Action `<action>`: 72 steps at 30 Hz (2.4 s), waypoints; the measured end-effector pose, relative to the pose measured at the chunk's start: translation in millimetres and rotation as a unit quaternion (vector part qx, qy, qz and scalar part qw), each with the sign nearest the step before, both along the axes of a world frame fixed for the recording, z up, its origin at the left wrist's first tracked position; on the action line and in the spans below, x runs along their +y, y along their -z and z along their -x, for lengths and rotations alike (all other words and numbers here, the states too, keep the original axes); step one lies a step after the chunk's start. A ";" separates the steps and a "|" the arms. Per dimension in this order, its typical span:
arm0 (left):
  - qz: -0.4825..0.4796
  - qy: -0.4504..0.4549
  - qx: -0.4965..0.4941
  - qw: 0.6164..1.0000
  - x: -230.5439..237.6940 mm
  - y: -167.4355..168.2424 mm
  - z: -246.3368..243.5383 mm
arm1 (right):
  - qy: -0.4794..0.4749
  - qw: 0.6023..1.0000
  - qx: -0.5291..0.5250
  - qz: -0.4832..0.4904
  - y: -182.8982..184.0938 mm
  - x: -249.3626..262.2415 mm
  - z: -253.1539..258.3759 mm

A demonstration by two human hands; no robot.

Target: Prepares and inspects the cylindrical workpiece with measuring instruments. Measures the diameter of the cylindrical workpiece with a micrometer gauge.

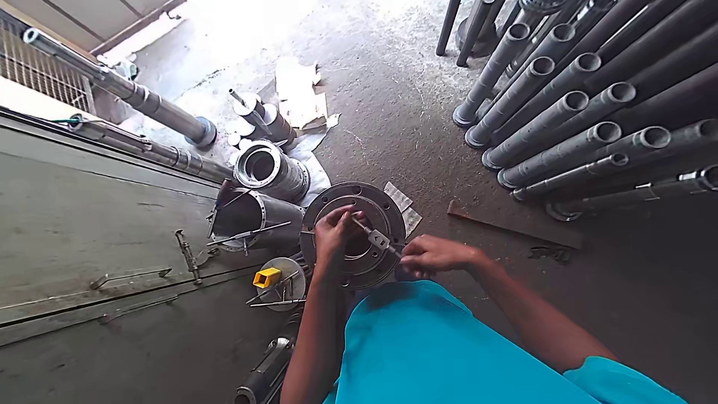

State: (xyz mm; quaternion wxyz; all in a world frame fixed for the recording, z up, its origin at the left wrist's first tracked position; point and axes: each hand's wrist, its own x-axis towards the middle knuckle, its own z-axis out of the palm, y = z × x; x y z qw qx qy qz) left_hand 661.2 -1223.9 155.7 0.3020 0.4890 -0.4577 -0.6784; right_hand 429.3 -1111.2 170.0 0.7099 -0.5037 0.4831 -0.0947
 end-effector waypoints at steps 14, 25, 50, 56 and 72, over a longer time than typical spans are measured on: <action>0.325 0.367 -0.224 0.842 -19.3 -37.8 8.1 | 0.216 0.951 -0.220 0.029 -9.0 0.5 -115.5; -0.024 -0.120 -0.026 0.992 64.5 -1.5 -47.9 | -0.015 0.956 0.200 0.214 -5.2 -45.8 58.4; 0.131 0.100 -0.181 0.970 -7.6 11.8 -57.2 | 0.227 0.973 0.025 0.045 4.9 13.6 5.9; 0.049 -0.006 -0.098 0.994 12.5 11.4 -48.5 | 0.128 0.987 0.045 0.085 1.1 -5.2 20.6; 0.363 0.430 -0.242 0.791 -27.1 -60.1 23.2 | 0.252 0.956 -0.133 0.071 -19.1 -7.7 -132.2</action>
